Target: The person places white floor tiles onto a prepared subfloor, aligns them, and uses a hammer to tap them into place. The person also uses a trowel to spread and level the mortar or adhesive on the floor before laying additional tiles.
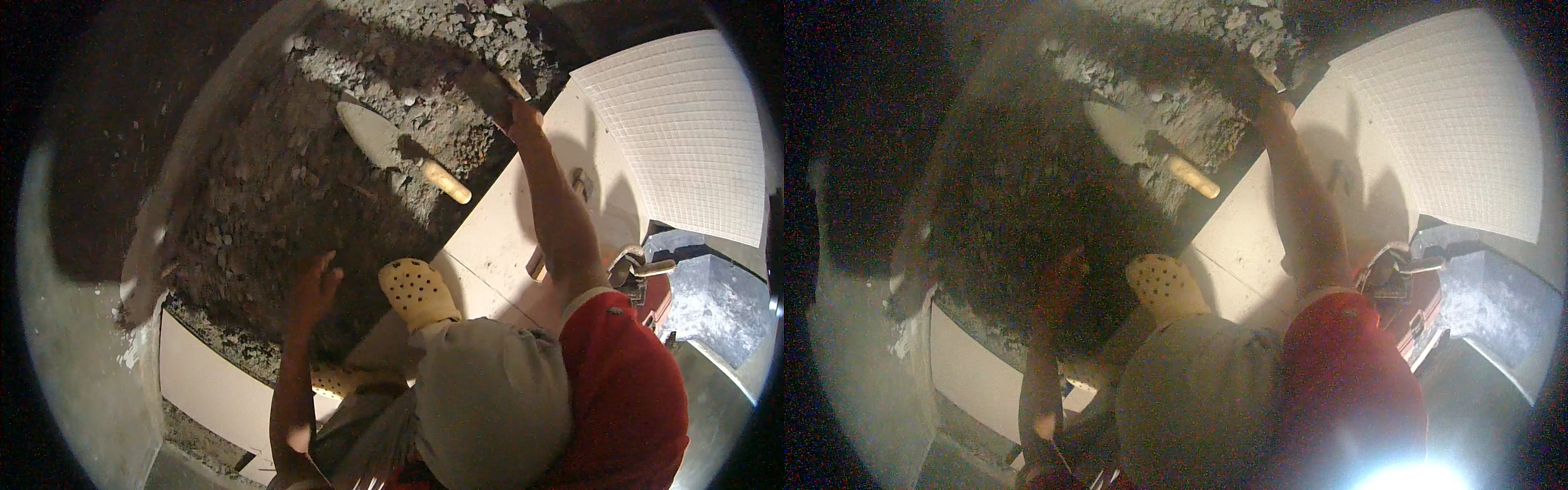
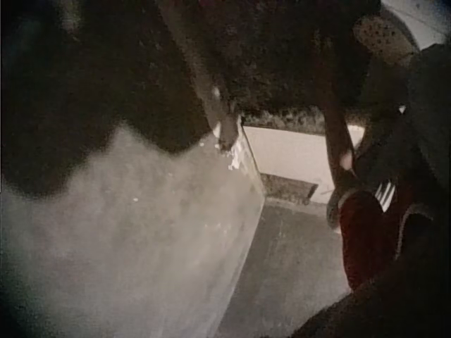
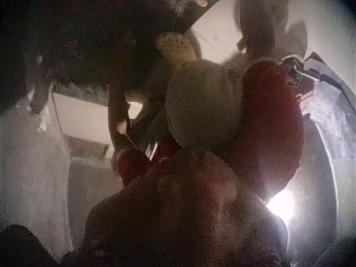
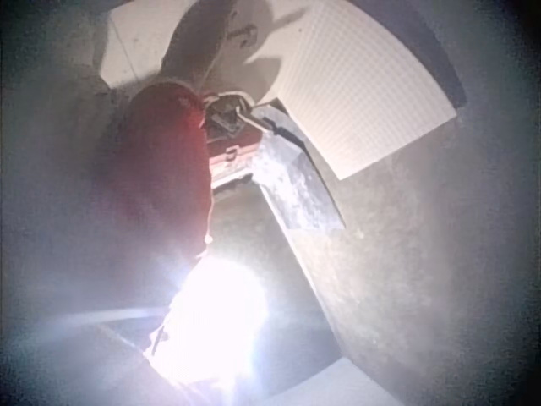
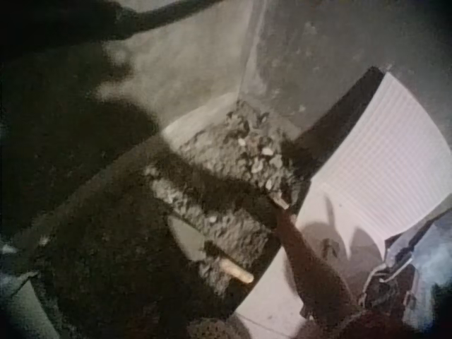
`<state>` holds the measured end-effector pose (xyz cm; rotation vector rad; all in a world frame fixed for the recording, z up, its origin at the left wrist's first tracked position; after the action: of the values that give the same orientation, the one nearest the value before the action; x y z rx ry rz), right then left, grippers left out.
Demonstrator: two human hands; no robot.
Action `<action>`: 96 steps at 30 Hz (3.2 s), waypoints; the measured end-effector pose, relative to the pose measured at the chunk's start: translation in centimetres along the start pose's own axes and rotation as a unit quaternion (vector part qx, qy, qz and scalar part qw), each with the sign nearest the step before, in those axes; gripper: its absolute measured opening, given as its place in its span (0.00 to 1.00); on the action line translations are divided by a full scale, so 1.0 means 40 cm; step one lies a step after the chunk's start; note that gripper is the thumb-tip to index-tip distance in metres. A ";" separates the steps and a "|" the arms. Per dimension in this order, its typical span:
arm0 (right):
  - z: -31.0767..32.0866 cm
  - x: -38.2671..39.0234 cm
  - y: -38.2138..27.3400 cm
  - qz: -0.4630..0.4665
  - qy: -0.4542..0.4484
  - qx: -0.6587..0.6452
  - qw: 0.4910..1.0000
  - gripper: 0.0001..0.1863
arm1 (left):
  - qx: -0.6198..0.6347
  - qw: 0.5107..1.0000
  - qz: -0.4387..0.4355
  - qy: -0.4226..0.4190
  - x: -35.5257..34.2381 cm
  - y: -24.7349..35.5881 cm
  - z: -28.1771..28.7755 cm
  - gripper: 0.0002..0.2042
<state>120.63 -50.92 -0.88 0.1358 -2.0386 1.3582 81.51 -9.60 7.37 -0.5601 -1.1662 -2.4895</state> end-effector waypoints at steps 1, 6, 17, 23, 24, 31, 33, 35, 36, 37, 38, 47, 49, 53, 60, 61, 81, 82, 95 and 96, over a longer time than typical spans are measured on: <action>-0.004 0.011 -0.009 0.006 -0.011 0.000 1.000 0.27 | 0.009 1.000 0.017 -0.011 0.000 -0.003 -0.002 0.21; -0.049 0.039 -0.102 0.070 -0.055 0.074 0.993 0.20 | -0.030 0.998 0.047 -0.026 0.009 0.014 0.013 0.23; -0.240 0.092 -0.327 0.259 -0.307 0.249 0.881 0.16 | -0.021 0.999 0.038 -0.031 0.011 0.006 0.003 0.25; -0.291 0.053 -0.301 0.271 -0.362 0.321 0.832 0.16 | 0.026 0.997 0.059 -0.041 0.007 0.015 0.001 0.25; -0.284 0.043 -0.291 0.292 -0.333 0.385 0.810 0.17 | 0.022 0.996 0.067 -0.047 0.007 0.017 0.000 0.25; -0.211 -0.005 -0.137 0.042 -0.382 0.263 0.885 0.21 | -0.035 0.995 0.082 -0.049 0.017 0.047 0.022 0.25; -0.182 -0.015 -0.083 0.004 -0.397 0.251 0.883 0.22 | -0.036 0.996 0.069 -0.045 0.014 0.054 0.022 0.24; -0.189 0.017 -0.076 0.199 -0.511 0.325 0.771 0.20 | -0.036 0.995 0.083 -0.052 0.012 0.043 0.014 0.24; -0.185 0.038 -0.074 0.373 -0.494 0.450 0.645 0.19 | -0.036 0.992 0.101 -0.060 0.014 0.031 0.006 0.24; -0.168 0.007 -0.069 0.371 -0.423 0.496 0.661 0.20 | -0.030 0.993 0.096 -0.058 0.013 0.026 0.002 0.24; -0.149 -0.009 -0.081 0.374 -0.375 0.493 0.690 0.21 | -0.023 0.994 0.090 -0.056 0.013 0.020 -0.004 0.24; -0.008 -0.059 -0.079 0.126 0.197 0.538 0.810 0.49 | 0.016 0.999 0.035 -0.036 0.003 0.015 -0.019 0.24; 0.005 -0.080 -0.035 0.098 0.232 0.426 0.869 0.52 | -0.043 0.998 0.027 -0.038 0.002 0.017 -0.017 0.24; 0.028 -0.172 0.003 0.107 0.136 0.229 0.958 0.23 | 0.003 0.998 0.041 -0.046 -0.007 0.000 -0.027 0.25; 0.191 -0.111 -0.224 0.147 -0.029 0.223 0.963 0.10 | 0.027 0.995 0.082 -0.054 0.007 -0.027 -0.007 0.27; 0.222 -0.096 -0.257 0.145 0.022 0.255 0.956 0.10 | 0.040 0.995 0.075 -0.051 0.005 -0.021 -0.003 0.27; -0.176 0.292 0.061 0.456 -0.092 0.699 0.544 0.31 | 0.045 0.999 0.018 -0.021 -0.019 0.037 0.000 0.24; -0.171 0.297 0.077 0.443 -0.049 0.746 0.494 0.32 | 0.025 0.999 0.003 -0.033 -0.019 0.040 -0.009 0.24; -0.034 0.210 -0.092 0.336 0.028 0.686 0.645 0.34 | 0.070 0.995 0.054 -0.041 -0.007 -0.023 -0.046 0.25; 0.045 0.235 -0.115 0.323 0.087 0.689 0.643 0.33 | 0.034 0.998 0.047 -0.037 -0.002 -0.021 -0.032 0.25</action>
<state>114.54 -51.99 7.76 -0.0962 -0.3945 2.9529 80.94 -10.07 6.01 -0.6771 -1.2170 -2.3601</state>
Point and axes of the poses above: each hand's wrist, its own x-axis away from the middle knuckle, its own z-axis out of the back of the hand, y = z × x, the point moved 7 cm from there along -x, towards the middle knuckle, and after that the axes turned 4 degrees about -x, right-handed, at the moved point
